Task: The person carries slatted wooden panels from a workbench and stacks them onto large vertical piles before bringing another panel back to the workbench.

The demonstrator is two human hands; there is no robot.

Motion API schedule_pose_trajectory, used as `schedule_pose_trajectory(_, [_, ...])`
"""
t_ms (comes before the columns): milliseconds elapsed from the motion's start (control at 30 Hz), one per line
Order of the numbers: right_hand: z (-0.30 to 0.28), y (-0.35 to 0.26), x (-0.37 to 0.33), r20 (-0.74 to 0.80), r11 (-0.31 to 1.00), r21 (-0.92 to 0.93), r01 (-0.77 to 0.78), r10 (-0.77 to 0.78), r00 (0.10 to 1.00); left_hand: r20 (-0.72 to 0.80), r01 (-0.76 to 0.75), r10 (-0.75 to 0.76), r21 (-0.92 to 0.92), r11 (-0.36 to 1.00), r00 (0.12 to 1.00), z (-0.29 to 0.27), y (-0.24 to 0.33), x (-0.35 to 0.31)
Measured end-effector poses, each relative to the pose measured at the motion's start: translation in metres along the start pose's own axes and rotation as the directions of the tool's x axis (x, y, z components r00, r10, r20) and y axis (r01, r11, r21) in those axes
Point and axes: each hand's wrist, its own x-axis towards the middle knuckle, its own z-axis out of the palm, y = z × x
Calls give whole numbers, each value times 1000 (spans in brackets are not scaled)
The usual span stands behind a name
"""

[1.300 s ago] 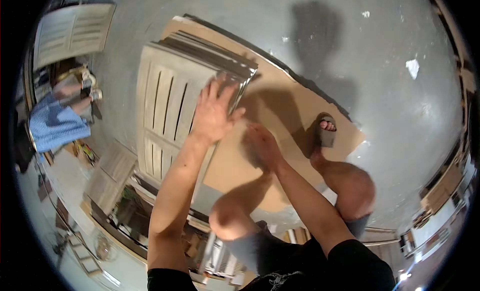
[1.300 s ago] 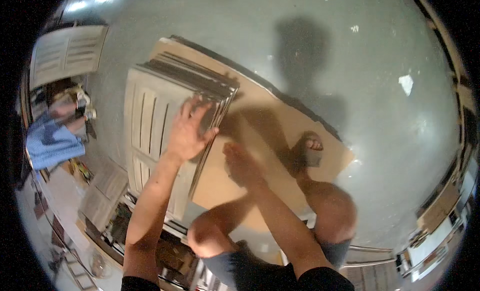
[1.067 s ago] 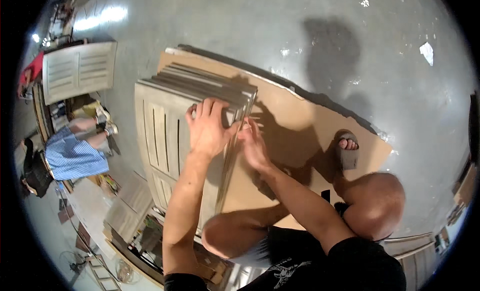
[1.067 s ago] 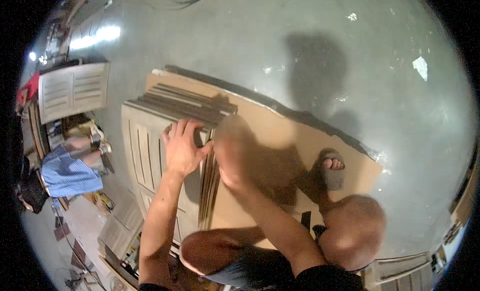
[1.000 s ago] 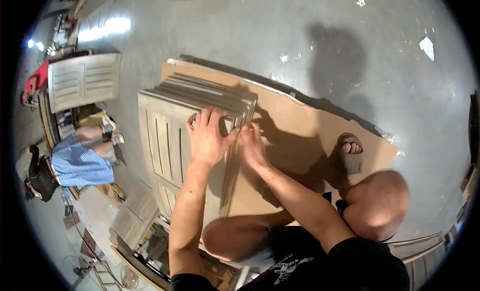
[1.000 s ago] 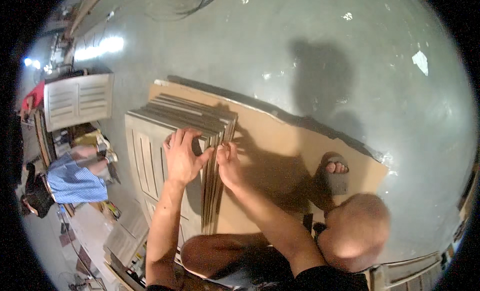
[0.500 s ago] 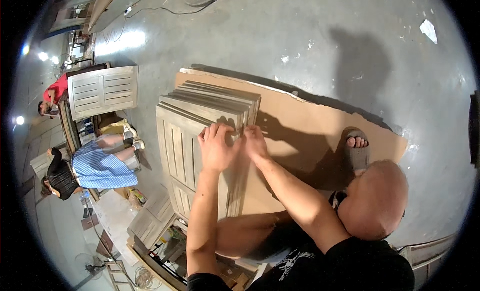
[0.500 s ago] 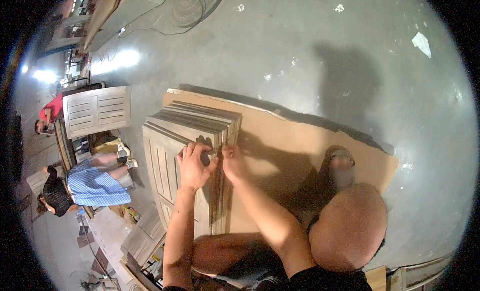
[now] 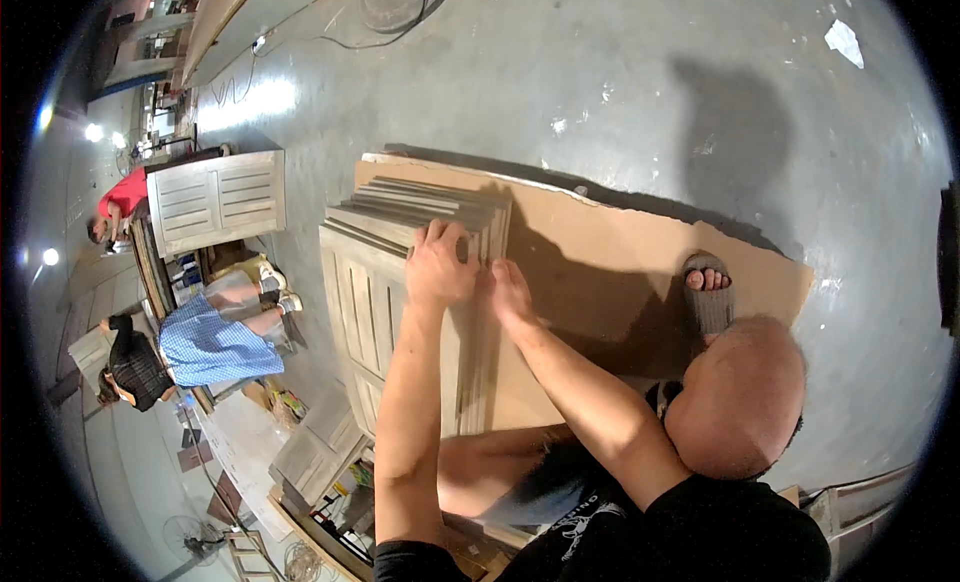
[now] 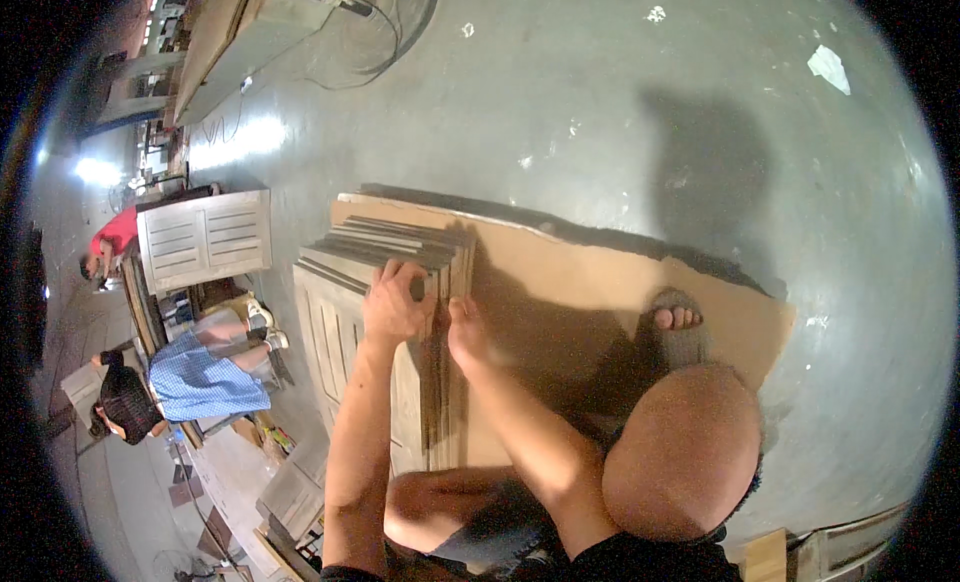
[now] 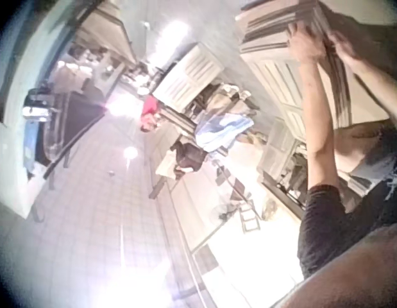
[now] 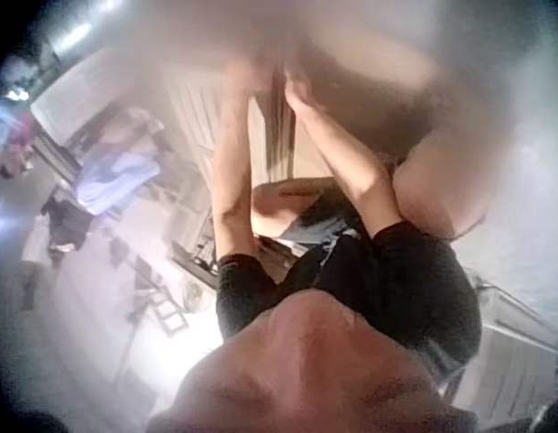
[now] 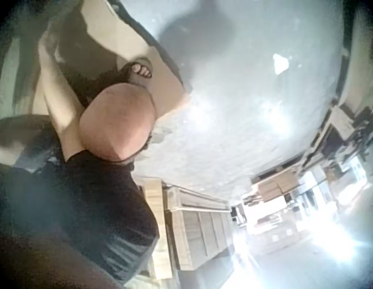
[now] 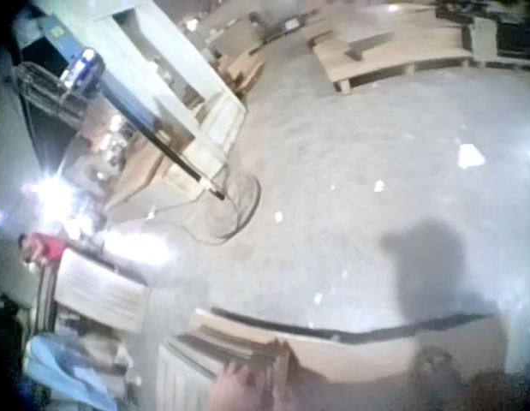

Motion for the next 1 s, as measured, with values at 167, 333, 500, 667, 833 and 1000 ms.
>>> schedule_pose_trajectory(167, [-2,-23,-15,69,993,104,-50,42,997,50,-11,11,-12,1000,999,-1,5,-13])
schedule_pose_trajectory(333, [3,-19,-10,-7,994,60,-88,89,996,43,-11,13,-46,999,999,2,4,-17])
schedule_pose_trajectory(500, [4,4,5,-55,987,137,-83,91,994,43,-17,20,-82,996,999,5,1,-14])
schedule_pose_trajectory(667, [10,-3,-1,-17,971,219,-99,106,994,84,-12,19,-81,997,996,3,-17,-11])
schedule_pose_trajectory(833, [9,34,21,49,975,208,-72,63,997,57,-60,57,53,997,997,9,-22,-1])
schedule_pose_trajectory(1000, [3,3,11,40,980,148,-132,128,991,103,26,-26,-3,1000,994,11,-9,-4])
